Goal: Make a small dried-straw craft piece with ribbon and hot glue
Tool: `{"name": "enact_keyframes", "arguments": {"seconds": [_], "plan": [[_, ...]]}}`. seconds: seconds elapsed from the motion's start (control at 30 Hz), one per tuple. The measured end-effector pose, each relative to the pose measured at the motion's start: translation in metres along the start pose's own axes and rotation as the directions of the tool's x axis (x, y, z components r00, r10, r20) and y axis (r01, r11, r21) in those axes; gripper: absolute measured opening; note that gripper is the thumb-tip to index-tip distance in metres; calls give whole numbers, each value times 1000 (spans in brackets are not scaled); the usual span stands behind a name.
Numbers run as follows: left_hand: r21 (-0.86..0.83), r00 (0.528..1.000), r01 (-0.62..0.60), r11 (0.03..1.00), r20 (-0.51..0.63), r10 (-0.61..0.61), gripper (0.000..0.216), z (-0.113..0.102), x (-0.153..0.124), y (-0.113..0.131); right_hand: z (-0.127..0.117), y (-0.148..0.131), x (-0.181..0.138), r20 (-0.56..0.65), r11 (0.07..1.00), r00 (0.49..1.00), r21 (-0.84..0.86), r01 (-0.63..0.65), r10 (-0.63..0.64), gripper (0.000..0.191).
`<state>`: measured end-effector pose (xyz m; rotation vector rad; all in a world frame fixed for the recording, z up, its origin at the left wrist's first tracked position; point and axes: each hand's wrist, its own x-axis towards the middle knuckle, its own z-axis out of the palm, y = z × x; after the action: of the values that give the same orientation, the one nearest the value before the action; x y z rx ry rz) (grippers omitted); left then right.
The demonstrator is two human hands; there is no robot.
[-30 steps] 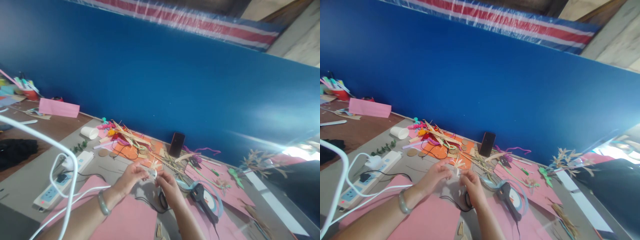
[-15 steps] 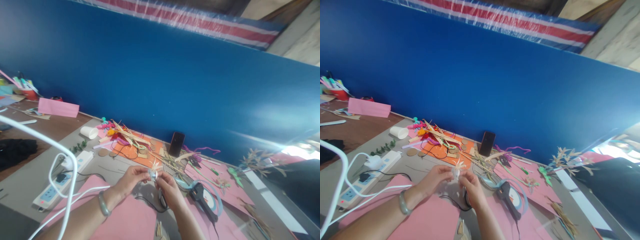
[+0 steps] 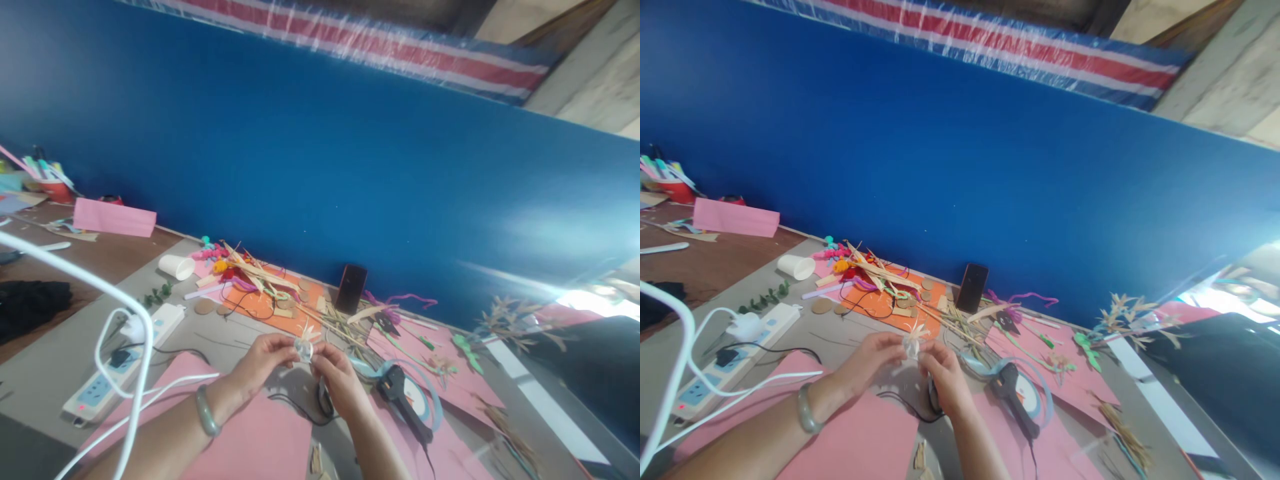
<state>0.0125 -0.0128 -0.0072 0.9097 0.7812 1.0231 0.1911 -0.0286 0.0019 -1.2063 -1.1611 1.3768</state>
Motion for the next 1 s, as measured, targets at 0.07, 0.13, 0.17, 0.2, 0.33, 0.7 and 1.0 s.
{"name": "enact_keyframes", "arguments": {"seconds": [0.07,0.13,0.17,0.2,0.33,0.7,1.0], "plan": [[1,1000,-2,1000,6,2,26,1,-1,1,0,0,0,-1,1000,1000,-5,2,-2,17],[2,1000,-2,1000,17,2,26,2,-2,4,0,-1,-1,-4,1000,1000,-10,3,-3,16],[2,1000,0,1000,23,0,27,3,-3,5,0,-2,-1,-6,1000,1000,-12,4,-4,16],[2,1000,2,1000,29,-3,28,3,-3,7,1,-2,-1,-8,1000,1000,-15,7,-7,17],[-7,999,12,1000,41,-12,30,4,-4,10,0,-2,0,-18,1000,1000,-25,12,-12,17],[-22,999,3,1000,47,-2,22,1,-1,0,5,-7,-2,-49,999,998,-14,32,-33,21],[-34,996,19,999,88,-16,26,2,-2,1,17,-9,-2,-66,999,997,-45,30,-32,31]]}}
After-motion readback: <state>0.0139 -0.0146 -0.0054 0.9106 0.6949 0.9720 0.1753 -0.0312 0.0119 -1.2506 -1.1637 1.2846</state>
